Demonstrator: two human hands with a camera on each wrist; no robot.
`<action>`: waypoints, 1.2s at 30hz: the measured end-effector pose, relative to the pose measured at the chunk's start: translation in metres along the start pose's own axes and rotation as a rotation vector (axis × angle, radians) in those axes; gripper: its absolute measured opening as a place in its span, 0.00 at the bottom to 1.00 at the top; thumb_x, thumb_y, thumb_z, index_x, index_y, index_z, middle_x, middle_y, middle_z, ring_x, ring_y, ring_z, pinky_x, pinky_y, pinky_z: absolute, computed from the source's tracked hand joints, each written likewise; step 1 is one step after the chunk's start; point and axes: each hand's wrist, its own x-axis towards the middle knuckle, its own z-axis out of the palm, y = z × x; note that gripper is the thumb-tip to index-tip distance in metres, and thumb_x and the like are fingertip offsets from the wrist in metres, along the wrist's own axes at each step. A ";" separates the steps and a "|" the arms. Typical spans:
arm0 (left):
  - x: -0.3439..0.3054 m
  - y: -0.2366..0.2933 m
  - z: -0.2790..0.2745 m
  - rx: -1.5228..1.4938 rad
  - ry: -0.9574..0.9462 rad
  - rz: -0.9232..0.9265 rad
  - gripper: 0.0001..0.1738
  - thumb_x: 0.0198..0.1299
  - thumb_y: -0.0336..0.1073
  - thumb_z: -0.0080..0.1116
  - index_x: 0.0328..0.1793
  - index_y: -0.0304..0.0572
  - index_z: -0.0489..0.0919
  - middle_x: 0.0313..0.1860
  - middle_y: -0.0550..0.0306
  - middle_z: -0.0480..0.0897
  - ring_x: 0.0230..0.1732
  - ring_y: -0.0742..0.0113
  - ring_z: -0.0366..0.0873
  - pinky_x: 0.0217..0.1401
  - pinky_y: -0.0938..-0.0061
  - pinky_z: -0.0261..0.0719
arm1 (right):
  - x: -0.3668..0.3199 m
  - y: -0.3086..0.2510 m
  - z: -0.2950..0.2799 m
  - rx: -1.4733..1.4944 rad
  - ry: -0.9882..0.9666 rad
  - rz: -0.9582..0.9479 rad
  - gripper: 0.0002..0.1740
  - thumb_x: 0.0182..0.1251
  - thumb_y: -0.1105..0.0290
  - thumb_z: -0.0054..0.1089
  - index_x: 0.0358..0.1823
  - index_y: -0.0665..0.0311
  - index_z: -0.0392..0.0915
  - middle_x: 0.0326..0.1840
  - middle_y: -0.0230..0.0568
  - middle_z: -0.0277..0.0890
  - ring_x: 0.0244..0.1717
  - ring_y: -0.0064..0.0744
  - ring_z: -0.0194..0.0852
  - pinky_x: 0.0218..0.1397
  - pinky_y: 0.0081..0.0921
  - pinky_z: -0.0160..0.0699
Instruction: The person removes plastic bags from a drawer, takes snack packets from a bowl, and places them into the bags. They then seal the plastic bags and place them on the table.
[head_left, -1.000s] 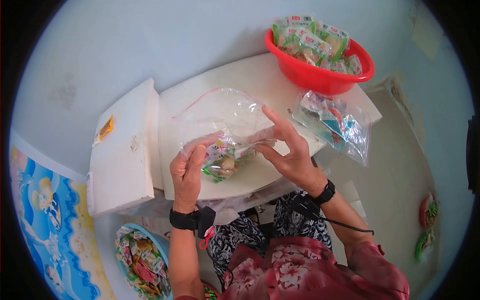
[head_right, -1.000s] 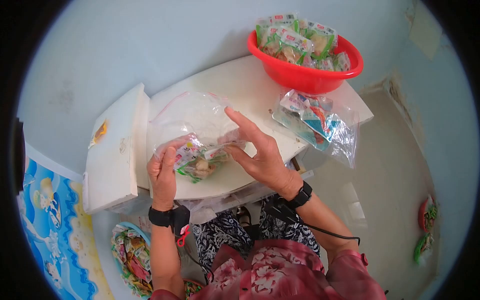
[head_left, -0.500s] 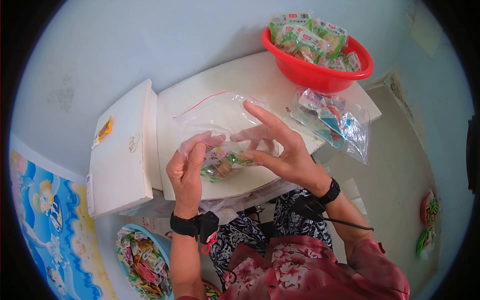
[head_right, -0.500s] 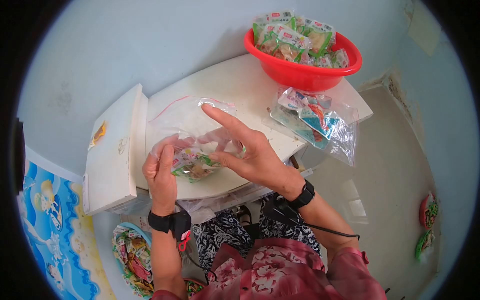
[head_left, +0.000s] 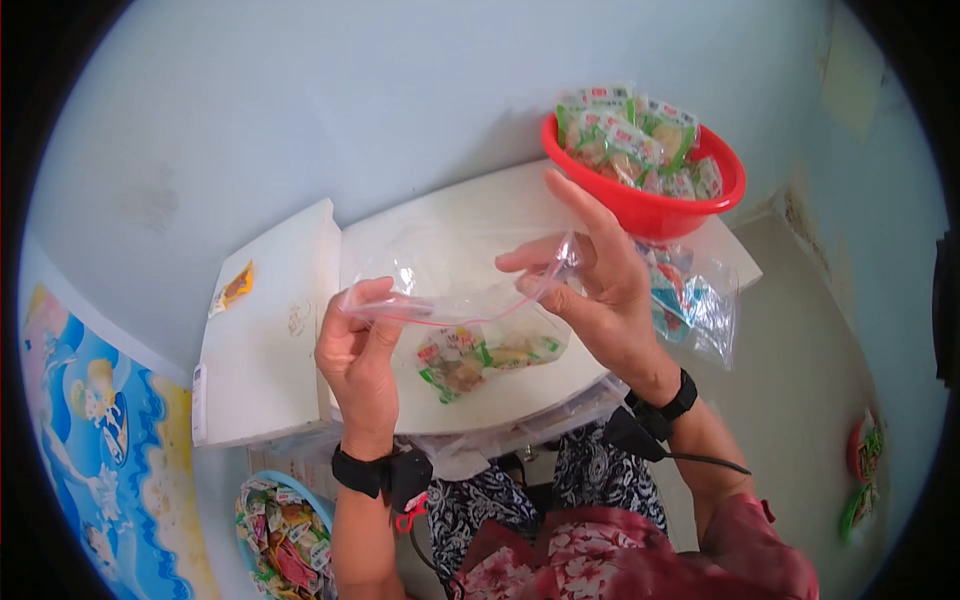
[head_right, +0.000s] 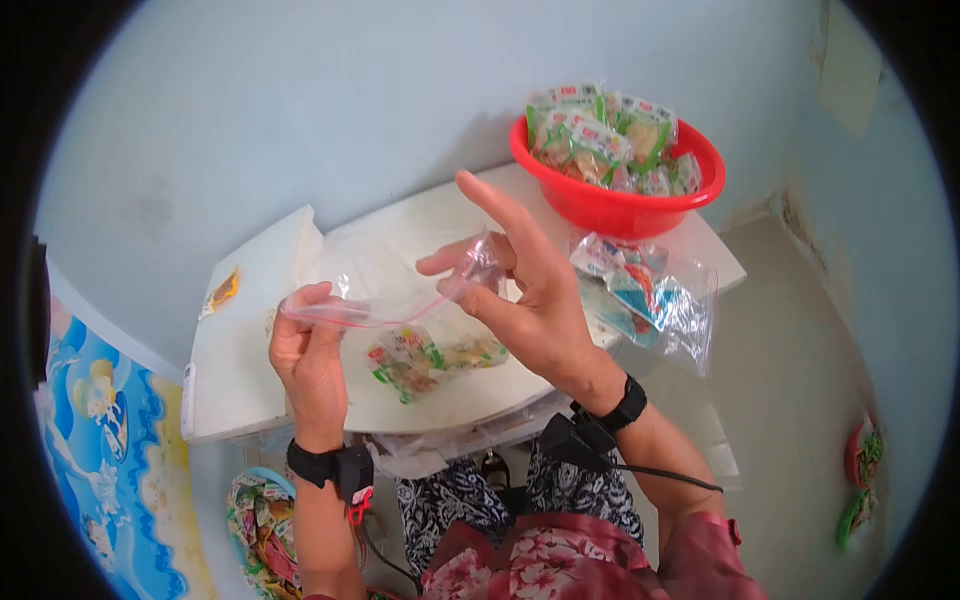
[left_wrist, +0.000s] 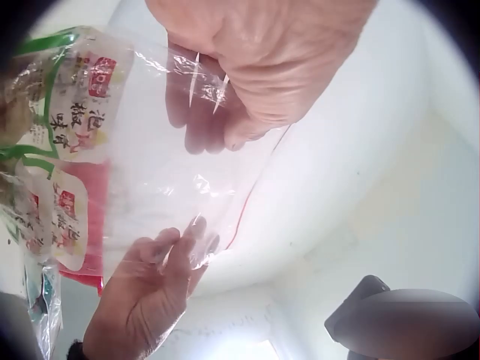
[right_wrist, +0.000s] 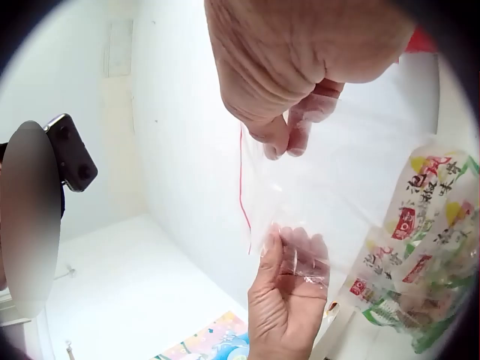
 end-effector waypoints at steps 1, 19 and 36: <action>0.001 0.003 0.002 0.025 0.031 0.005 0.16 0.70 0.28 0.65 0.61 0.31 0.80 0.45 0.52 0.87 0.48 0.65 0.86 0.59 0.70 0.82 | 0.002 -0.002 0.000 -0.001 0.004 0.011 0.45 0.67 0.82 0.66 0.84 0.61 0.56 0.48 0.42 0.87 0.51 0.25 0.85 0.53 0.24 0.78; 0.044 0.073 -0.035 0.713 -0.506 0.419 0.09 0.59 0.20 0.65 0.43 0.40 0.85 0.37 0.55 0.86 0.38 0.61 0.83 0.62 0.60 0.84 | 0.045 -0.055 -0.051 -0.585 -0.489 -0.146 0.04 0.67 0.78 0.67 0.42 0.65 0.82 0.38 0.37 0.81 0.41 0.35 0.83 0.41 0.30 0.80; 0.055 0.118 -0.033 0.944 -0.642 0.460 0.10 0.59 0.32 0.74 0.31 0.39 0.81 0.30 0.58 0.82 0.31 0.58 0.79 0.36 0.68 0.76 | 0.066 -0.071 -0.063 -0.644 -0.491 -0.273 0.04 0.67 0.74 0.71 0.38 0.68 0.86 0.34 0.40 0.83 0.35 0.37 0.81 0.38 0.31 0.78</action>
